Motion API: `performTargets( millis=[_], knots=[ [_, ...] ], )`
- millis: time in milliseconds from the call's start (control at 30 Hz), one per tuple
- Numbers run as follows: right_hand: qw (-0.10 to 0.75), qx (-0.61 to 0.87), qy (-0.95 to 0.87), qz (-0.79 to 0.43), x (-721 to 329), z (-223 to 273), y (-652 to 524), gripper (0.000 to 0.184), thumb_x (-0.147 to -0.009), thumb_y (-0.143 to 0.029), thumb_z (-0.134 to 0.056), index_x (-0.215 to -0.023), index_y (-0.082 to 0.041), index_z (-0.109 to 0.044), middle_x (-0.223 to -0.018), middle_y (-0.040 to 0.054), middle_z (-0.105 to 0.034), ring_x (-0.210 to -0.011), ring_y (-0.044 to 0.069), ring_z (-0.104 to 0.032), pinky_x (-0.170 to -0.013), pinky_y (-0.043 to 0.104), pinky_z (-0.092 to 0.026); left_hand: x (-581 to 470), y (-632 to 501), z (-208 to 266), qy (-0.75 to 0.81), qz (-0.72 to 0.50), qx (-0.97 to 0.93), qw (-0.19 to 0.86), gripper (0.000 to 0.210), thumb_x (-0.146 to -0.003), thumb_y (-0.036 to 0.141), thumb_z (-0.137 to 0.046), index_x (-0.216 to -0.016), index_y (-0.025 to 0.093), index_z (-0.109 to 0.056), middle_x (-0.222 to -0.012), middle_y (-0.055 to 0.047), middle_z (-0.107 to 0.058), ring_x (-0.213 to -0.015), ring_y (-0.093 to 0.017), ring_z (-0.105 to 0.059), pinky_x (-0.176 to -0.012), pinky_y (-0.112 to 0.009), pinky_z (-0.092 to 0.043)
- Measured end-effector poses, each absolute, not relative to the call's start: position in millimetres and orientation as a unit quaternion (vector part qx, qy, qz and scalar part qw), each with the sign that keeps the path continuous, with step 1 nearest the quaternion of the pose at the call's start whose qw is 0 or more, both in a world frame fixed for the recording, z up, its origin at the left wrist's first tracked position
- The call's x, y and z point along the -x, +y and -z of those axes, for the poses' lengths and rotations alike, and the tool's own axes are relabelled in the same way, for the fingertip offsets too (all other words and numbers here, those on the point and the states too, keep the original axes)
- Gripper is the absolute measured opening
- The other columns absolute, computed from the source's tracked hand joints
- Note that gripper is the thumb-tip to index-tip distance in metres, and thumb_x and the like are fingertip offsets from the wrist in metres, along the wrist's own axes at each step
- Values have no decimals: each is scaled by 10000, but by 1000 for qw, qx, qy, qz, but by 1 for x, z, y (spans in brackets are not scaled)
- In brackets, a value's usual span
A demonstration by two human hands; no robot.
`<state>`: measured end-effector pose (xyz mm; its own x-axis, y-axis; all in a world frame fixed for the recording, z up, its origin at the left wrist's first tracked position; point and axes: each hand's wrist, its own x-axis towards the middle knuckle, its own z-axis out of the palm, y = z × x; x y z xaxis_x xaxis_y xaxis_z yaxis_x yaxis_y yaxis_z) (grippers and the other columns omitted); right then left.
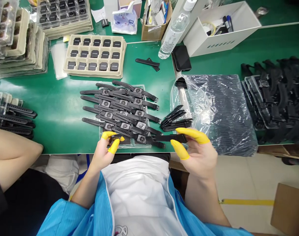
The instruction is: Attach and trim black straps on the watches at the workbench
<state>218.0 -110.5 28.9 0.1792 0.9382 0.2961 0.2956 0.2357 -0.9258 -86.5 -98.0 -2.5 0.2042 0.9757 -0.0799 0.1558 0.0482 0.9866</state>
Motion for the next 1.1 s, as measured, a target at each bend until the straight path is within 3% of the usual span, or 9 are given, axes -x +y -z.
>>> performTargets(
  millis=[67, 167, 333, 433, 567, 733, 867, 1100],
  knots=[
    [591, 517, -519, -338, -213, -31, -108, 249, -872, -259, -825, -1110, -263, -754, -1005, 58, -676, -906, 227, -639, -805, 372, -560, 84, -99, 4, 484, -403, -557, 541, 245, -1031, 356, -611, -1201, 207, -519, -1043, -84, -767, -989, -179, -730, -832, -290, -549],
    [607, 446, -454, -476, -191, -30, -107, 149, -946, -328, -760, -1078, -262, -780, -984, 65, -660, -941, 235, -639, -852, 405, -572, 77, -100, 4, 457, -412, -554, 560, 222, -1039, 336, -596, -1202, 217, -503, -1109, -87, -749, -879, -139, -703, -773, -262, -546],
    [583, 335, -333, -661, -152, -22, -112, 218, -968, -493, -732, -1054, -294, -715, -1057, 52, -628, -1037, 261, -664, -859, 470, -608, 67, -101, 2, 423, -401, -606, 540, 223, -1049, 250, -567, -1258, 231, -492, -1174, -77, -704, -849, -100, -662, -839, -260, -556],
    [563, 306, -289, -712, -144, -21, -116, 265, -994, -547, -687, -1083, -303, -632, -926, 22, -644, -841, 220, -675, -794, 439, -587, 66, -99, 1, 427, -402, -629, 510, 248, -1048, 232, -554, -1288, 223, -493, -1188, -90, -687, -907, -116, -667, -877, -277, -569],
    [509, 320, -268, -753, -137, -17, -123, 339, -1003, -587, -654, -1068, -267, -563, -699, -45, -521, -528, 137, -480, -558, 300, -462, 65, -95, -2, 427, -368, -679, 470, 308, -1039, 187, -536, -1344, 217, -503, -1220, -109, -688, -1084, -163, -694, -946, -305, -584],
    [393, 329, -305, -803, -130, -7, -133, 387, -1005, -585, -642, -987, -221, -509, -619, -69, -503, -459, 94, -366, -446, 225, -296, 62, -90, -4, 338, -313, -796, 394, 426, -1010, 106, -453, -1418, 204, -529, -1303, -134, -684, -1232, -226, -658, -1038, -402, -580],
    [346, 337, -313, -818, -132, -2, -135, 431, -981, -611, -644, -925, -204, -512, -576, -57, -536, -444, 92, -367, -417, 220, -280, 62, -89, -3, 308, -310, -822, 364, 457, -1007, 102, -447, -1448, 200, -520, -1315, -135, -681, -1230, -232, -645, -1022, -414, -590],
    [373, 325, -260, -829, -128, 3, -134, 371, -942, -537, -695, -910, -192, -561, -494, -65, -517, -378, 93, -339, -394, 222, -265, 63, -92, 1, 316, -309, -827, 348, 450, -1010, 101, -432, -1441, 201, -514, -1303, -126, -679, -1226, -231, -644, -1017, -410, -591]
  ],
)
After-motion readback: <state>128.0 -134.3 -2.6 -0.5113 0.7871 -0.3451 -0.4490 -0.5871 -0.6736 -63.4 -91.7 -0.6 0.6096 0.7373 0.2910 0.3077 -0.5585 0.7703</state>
